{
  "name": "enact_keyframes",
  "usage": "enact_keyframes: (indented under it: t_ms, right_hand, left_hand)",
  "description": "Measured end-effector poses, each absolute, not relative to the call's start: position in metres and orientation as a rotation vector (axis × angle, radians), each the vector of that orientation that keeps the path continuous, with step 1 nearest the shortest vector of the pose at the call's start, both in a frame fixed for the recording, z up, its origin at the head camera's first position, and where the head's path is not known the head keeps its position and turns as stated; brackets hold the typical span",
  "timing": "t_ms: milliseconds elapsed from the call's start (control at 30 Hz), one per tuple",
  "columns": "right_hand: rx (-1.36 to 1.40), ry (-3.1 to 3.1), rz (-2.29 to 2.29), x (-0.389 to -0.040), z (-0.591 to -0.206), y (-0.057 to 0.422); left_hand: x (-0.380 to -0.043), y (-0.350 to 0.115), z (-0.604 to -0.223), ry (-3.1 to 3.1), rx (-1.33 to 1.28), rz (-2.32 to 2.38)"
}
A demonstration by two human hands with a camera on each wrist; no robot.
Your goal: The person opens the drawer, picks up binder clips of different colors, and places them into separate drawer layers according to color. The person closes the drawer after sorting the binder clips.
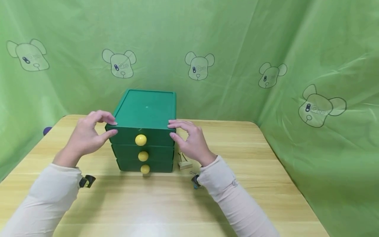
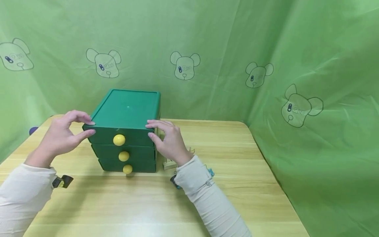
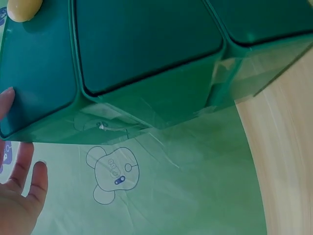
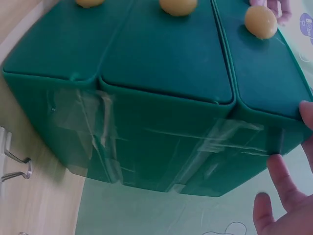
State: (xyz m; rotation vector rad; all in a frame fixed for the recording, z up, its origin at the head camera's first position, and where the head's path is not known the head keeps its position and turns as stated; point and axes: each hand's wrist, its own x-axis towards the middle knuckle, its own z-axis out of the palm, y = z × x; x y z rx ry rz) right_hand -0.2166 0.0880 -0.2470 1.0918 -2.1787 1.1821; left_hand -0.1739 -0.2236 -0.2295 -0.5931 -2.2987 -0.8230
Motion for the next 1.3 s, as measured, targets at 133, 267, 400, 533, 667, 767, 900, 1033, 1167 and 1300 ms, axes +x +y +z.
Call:
enact_keyframes:
  t_ms: [133,267,400,533,667,767,900,1033,1167,1300]
  right_hand:
    - [1.082,-2.203,1.160,-0.210,-0.247,0.087]
    - [1.056,-2.146,1.073,-0.200,-0.249,0.082]
    - [1.075,-1.937,1.055,-0.190,-0.256,0.075]
    - [1.274,-1.984,1.145,-0.184,-0.262,0.070]
    - [1.417,-2.431,1.131,-0.183,-0.267,0.066]
    - [1.441,-2.710,1.046,-0.186,-0.274,0.062]
    - [1.456,-2.826,1.075,-0.193,-0.288,0.055]
    - [1.484,-2.830,1.153,-0.196,-0.299,0.051]
    - [1.525,-2.824,1.165,-0.196,-0.302,0.047]
    - [1.532,-2.820,1.173,-0.195,-0.304,0.044]
  left_hand:
    - [-0.177,-0.223,-0.227,-2.328,-0.622,-0.811]
    - [-0.182,-0.224,-0.225,-2.362,-0.671,-0.823]
    - [-0.188,-0.223,-0.230,-2.396,-0.730,-0.855]
    - [-0.193,-0.222,-0.241,-2.400,-0.739,-0.924]
    - [-0.193,-0.221,-0.247,-2.374,-0.707,-0.974]
    - [-0.192,-0.221,-0.246,-2.372,-0.697,-0.955]
    - [-0.192,-0.220,-0.248,-2.350,-0.706,-0.944]
    - [-0.195,-0.219,-0.253,-2.306,-0.720,-0.949]
    - [-0.196,-0.218,-0.255,-2.277,-0.731,-0.953]
    - [-0.194,-0.217,-0.253,-2.280,-0.723,-0.967]
